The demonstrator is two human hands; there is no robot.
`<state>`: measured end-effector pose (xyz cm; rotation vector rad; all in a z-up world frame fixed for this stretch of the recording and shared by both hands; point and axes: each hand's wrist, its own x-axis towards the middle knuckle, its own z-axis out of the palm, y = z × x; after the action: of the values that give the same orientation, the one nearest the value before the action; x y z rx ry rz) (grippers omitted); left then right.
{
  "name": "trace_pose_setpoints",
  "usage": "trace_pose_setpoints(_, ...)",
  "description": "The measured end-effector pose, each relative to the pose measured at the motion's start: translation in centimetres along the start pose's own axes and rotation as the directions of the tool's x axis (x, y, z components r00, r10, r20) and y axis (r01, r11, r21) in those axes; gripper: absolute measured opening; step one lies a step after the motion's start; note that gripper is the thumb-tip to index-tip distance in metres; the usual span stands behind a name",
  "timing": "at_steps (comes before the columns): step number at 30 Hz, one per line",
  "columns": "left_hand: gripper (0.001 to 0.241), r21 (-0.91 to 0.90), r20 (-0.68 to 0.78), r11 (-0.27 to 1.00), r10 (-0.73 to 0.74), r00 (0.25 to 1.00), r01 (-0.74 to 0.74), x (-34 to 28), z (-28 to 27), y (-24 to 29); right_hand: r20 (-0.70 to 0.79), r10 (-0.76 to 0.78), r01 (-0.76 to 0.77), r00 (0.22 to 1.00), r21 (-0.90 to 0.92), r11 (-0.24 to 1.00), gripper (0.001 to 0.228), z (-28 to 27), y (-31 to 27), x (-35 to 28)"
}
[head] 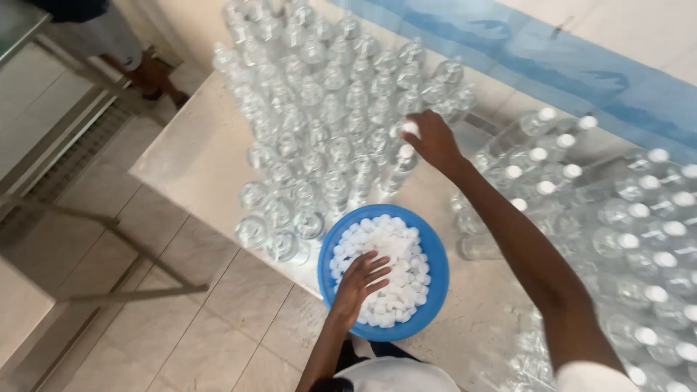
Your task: Manually screwing plastic caps onto filled water bottles at a production table.
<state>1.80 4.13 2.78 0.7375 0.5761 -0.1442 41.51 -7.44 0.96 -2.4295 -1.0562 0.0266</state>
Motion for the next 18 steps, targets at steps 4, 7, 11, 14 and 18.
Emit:
trace_pose_setpoints(4,0.054,0.005,-0.133,0.998,-0.060,0.989,0.062,-0.3,-4.4,-2.9,0.042,0.124,-0.122,0.991,-0.048,0.991,0.080,4.1,4.9,7.0)
trace_pose_setpoints(7,0.058,-0.105,-0.301,0.994,-0.069,0.951,0.039,-0.9,-10.3,-5.9,-0.064,0.268,-0.267,0.961,0.020,0.963,0.048,10.2,8.3,10.2)
trace_pose_setpoints(11,0.060,-0.286,-0.364,0.882,-0.461,0.809,0.374,1.2,-14.2,-7.1,0.295,0.315,-0.365,0.902,0.130,0.922,0.074,2.2,2.7,7.7)
trace_pose_setpoints(14,0.058,-0.279,-0.392,0.951,-0.239,0.889,0.133,-1.4,-13.9,-6.6,0.283,0.200,-0.323,0.938,0.508,0.799,0.030,3.0,1.1,8.3)
trace_pose_setpoints(18,0.057,-0.011,-0.418,0.984,-0.166,0.893,0.178,-2.4,-5.3,-1.4,0.237,0.443,-0.497,0.865,0.539,0.681,0.030,2.4,1.0,8.0)
